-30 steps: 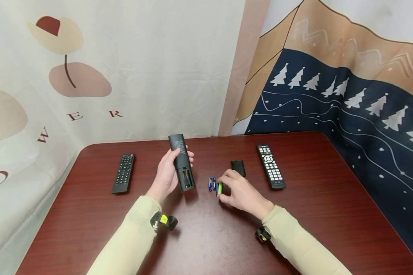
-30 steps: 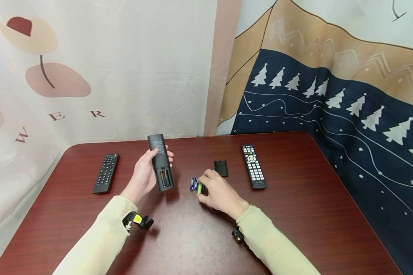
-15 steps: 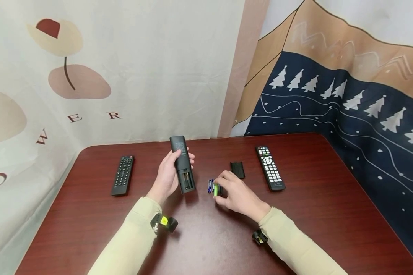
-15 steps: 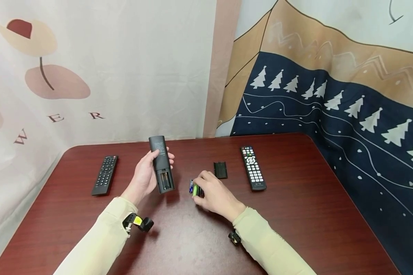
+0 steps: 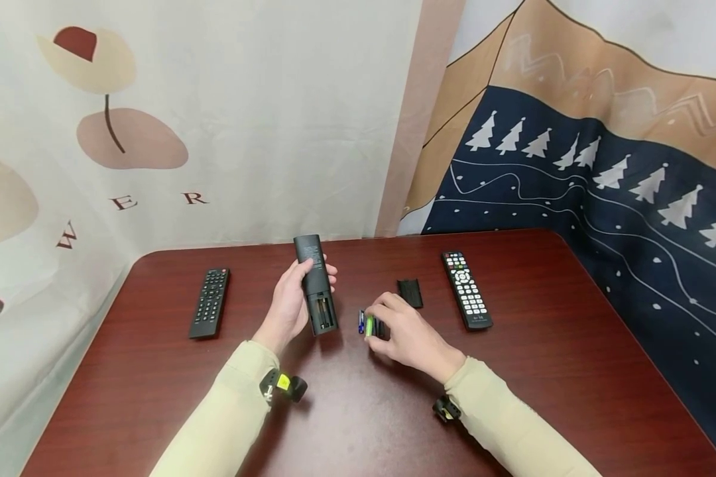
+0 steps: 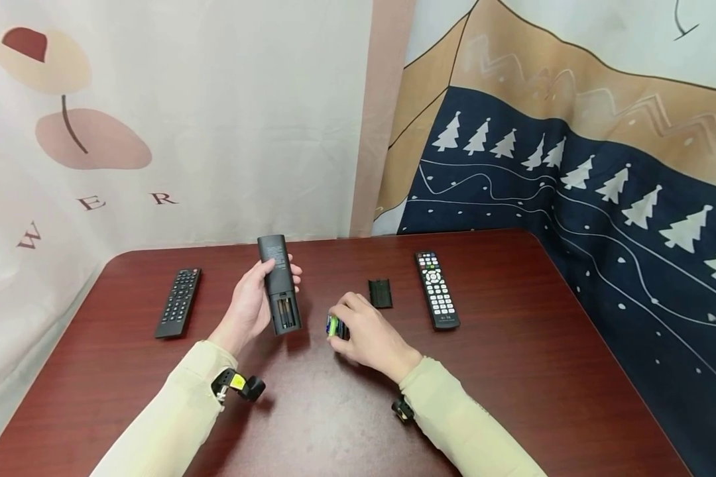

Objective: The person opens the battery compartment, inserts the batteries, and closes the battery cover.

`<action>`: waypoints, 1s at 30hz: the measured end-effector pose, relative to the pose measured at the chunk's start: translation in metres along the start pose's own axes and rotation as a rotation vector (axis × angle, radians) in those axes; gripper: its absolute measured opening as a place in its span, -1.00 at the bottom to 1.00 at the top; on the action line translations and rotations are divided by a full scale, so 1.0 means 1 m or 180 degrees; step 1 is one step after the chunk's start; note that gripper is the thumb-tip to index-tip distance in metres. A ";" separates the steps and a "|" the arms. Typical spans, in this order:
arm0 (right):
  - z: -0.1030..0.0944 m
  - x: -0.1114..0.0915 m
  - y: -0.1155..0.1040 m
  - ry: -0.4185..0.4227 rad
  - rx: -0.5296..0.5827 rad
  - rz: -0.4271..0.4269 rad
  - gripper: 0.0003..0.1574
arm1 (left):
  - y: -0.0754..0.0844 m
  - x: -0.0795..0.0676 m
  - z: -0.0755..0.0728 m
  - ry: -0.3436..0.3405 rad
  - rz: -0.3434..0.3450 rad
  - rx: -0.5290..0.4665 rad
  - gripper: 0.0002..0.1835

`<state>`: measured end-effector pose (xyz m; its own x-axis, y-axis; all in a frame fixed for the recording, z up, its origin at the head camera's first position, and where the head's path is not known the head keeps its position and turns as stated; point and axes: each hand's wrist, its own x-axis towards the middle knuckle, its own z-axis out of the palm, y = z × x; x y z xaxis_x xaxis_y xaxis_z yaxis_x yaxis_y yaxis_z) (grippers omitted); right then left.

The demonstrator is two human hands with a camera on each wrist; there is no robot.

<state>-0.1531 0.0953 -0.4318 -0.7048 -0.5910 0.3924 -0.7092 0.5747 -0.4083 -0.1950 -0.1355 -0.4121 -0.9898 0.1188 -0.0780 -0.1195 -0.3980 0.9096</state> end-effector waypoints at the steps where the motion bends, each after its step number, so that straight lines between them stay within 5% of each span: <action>1: 0.000 0.000 0.000 -0.0003 0.0008 0.0004 -0.63 | 0.000 0.000 0.000 -0.0005 0.0000 0.0001 -0.65; 30: 0.001 0.007 -0.009 0.0220 0.0044 -0.0253 -0.61 | -0.001 0.000 0.007 -0.0076 -0.0141 -0.0056 -0.62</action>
<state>-0.1518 0.0854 -0.4262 -0.6460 -0.5936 0.4798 -0.7630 0.5194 -0.3847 -0.1942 -0.1286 -0.4106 -0.9815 0.1582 -0.1081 -0.1647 -0.4079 0.8981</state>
